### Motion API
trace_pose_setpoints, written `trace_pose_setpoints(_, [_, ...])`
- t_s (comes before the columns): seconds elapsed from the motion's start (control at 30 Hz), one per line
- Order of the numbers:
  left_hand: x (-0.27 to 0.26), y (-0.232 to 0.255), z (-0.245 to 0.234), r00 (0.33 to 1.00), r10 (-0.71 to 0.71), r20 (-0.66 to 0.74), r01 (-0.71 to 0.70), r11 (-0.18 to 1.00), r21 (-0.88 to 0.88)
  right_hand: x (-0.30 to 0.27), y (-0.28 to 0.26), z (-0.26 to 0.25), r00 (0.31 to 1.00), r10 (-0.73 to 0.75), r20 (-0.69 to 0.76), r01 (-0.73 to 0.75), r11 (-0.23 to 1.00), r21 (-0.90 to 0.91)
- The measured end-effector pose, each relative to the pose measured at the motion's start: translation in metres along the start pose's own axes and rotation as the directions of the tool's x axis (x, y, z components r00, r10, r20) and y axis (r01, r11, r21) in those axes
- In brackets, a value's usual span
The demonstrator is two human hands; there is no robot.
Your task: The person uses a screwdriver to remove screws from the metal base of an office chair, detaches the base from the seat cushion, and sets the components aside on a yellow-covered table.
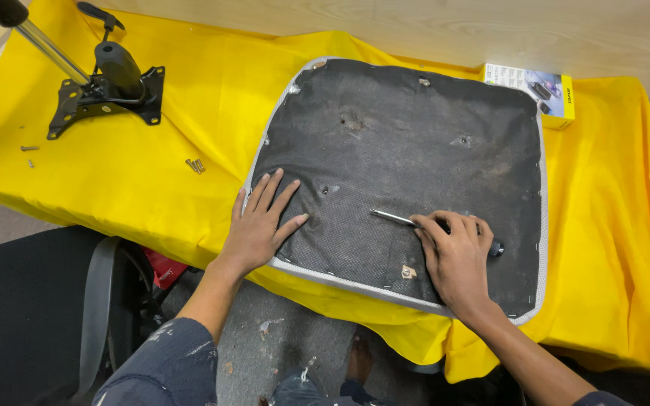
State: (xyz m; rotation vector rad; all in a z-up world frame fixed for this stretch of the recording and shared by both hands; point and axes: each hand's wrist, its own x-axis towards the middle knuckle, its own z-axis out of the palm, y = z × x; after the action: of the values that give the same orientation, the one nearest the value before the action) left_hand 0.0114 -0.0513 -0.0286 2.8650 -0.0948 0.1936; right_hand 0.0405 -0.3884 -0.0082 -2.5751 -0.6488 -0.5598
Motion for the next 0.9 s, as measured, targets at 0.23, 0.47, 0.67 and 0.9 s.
trace_pose_setpoints(0.23, [0.003,0.0,0.001,0.996,-0.062,0.063,0.063,0.998,0.001,-0.005,0.003,0.008,0.999,0.043,-0.014,-0.044,0.996,-0.074])
trace_pose_setpoints(0.47, [0.004,0.012,-0.001,0.997,-0.061,-0.042,0.06,0.998,-0.025,0.007,0.004,0.001,0.998,0.065,0.015,-0.063,0.992,-0.107])
trace_pose_setpoints(0.67, [0.03,0.023,-0.01,0.932,-0.331,-0.15,0.297,0.931,-0.21,0.025,0.003,-0.012,0.858,0.451,0.244,-0.477,0.877,0.055])
trace_pose_setpoints(0.9, [0.088,-0.009,-0.014,0.941,-0.335,-0.057,0.309,0.914,-0.262,-0.004,0.003,-0.009,0.549,0.704,0.45,-0.791,0.612,0.006])
